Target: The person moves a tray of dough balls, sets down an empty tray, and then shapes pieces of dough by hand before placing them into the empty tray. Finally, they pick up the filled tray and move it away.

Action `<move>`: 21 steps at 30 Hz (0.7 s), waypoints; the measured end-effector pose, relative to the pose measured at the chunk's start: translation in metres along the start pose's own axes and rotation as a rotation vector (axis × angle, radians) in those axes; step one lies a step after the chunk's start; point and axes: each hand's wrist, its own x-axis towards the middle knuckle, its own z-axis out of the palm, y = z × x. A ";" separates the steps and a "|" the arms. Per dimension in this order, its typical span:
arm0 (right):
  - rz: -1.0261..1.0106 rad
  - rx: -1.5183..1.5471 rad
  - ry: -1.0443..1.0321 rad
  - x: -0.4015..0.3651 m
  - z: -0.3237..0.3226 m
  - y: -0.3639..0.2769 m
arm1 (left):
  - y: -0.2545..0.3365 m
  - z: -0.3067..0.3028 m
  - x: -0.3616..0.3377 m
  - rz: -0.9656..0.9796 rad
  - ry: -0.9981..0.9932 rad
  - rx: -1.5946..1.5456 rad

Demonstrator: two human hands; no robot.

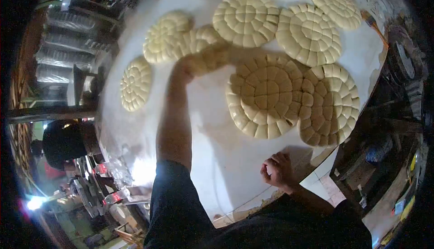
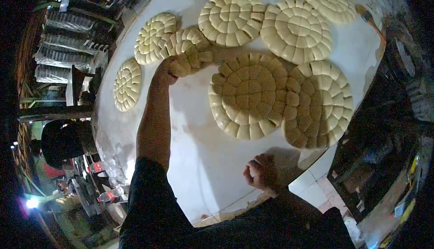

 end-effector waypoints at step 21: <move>0.562 1.088 -0.506 -0.156 0.116 -0.105 | 0.007 0.170 -0.613 0.138 0.476 -1.117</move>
